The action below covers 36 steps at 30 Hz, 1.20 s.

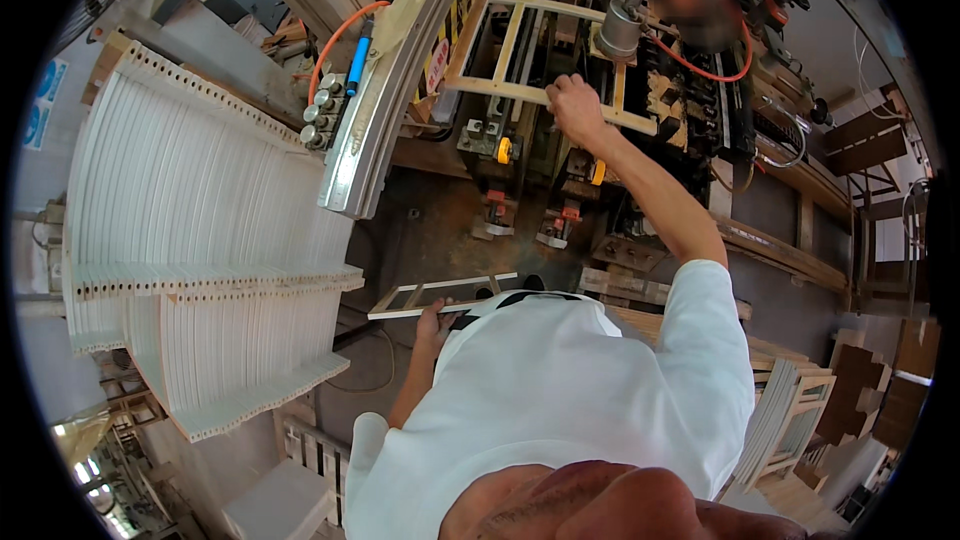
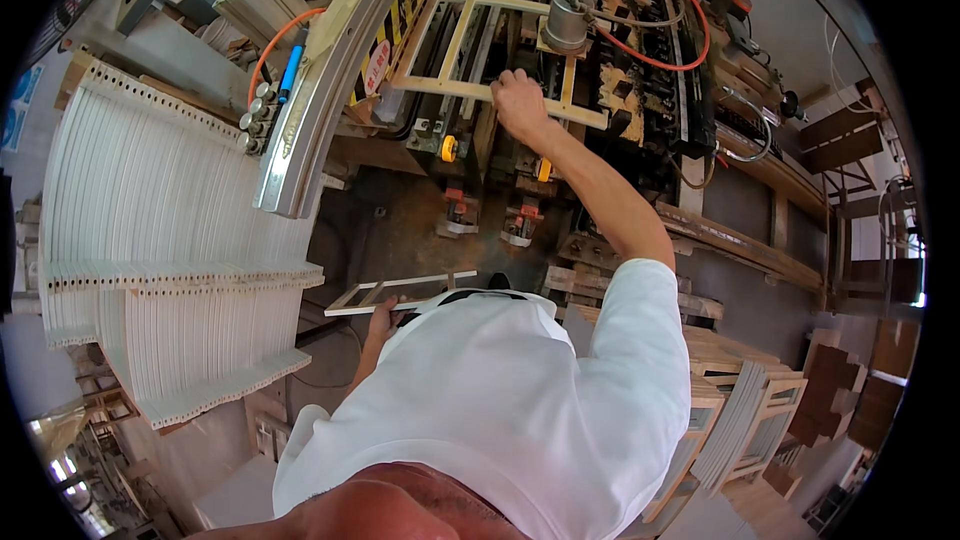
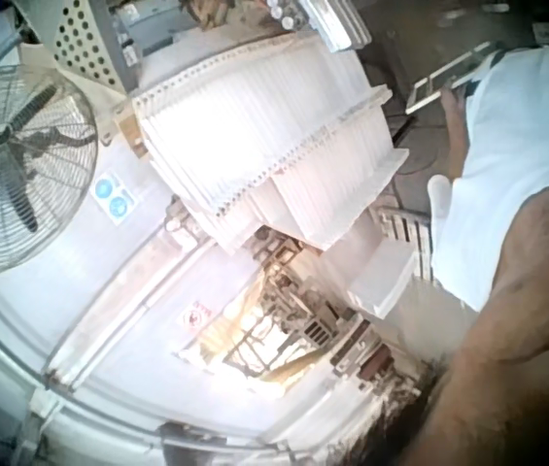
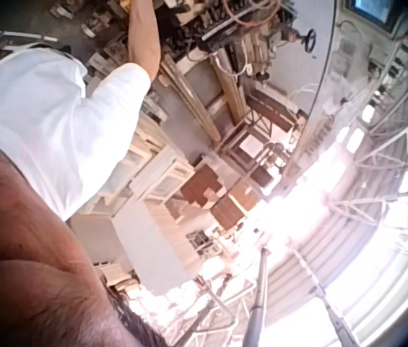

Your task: The person repeatedly picks up wooden chair frames and white plastic slats in a workshop. They place the frames onto a machine jig, align the slats, and secure them using a pneumatic tool. The person then removes the assembled units and stacks them on a nearby rack.

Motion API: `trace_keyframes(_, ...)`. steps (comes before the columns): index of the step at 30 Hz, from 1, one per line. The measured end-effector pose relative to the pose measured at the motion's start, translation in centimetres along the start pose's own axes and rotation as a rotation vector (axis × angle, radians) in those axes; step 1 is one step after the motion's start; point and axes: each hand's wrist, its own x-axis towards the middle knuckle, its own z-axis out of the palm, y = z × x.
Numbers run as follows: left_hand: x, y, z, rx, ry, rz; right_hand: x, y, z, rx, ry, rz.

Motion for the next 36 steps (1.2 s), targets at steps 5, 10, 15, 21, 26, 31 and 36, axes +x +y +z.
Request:
trace_keyframes(5,-0.5,-0.1,0.6,0.036,0.058,0.000,4.1,1.7,0.1,-0.248,-0.099,-0.033)
trace_keyframes(10,0.0,-0.9,1.8,-0.034,0.146,0.016,7.3,4.2,0.2,-0.354,-0.172,-0.067)
trace_keyframes(15,0.4,-2.1,1.0,-0.119,0.103,0.032,9.6,5.8,0.3,-0.402,-0.207,-0.066)
trace_keyframes(21,0.9,-3.4,1.2,-0.134,0.149,0.042,10.0,6.2,0.0,-0.406,-0.254,-0.076)
trace_keyframes(26,-0.7,-3.2,3.4,-0.161,0.203,0.069,10.7,5.9,-0.2,-0.448,-0.307,-0.079)
trace_keyframes(31,-2.4,-3.7,4.2,-0.206,0.192,0.140,11.2,5.5,-0.8,-0.446,-0.335,-0.089)
trace_keyframes(36,-5.9,-3.1,6.5,-0.116,0.182,0.264,11.0,5.6,-1.1,-0.482,-0.335,-0.071)
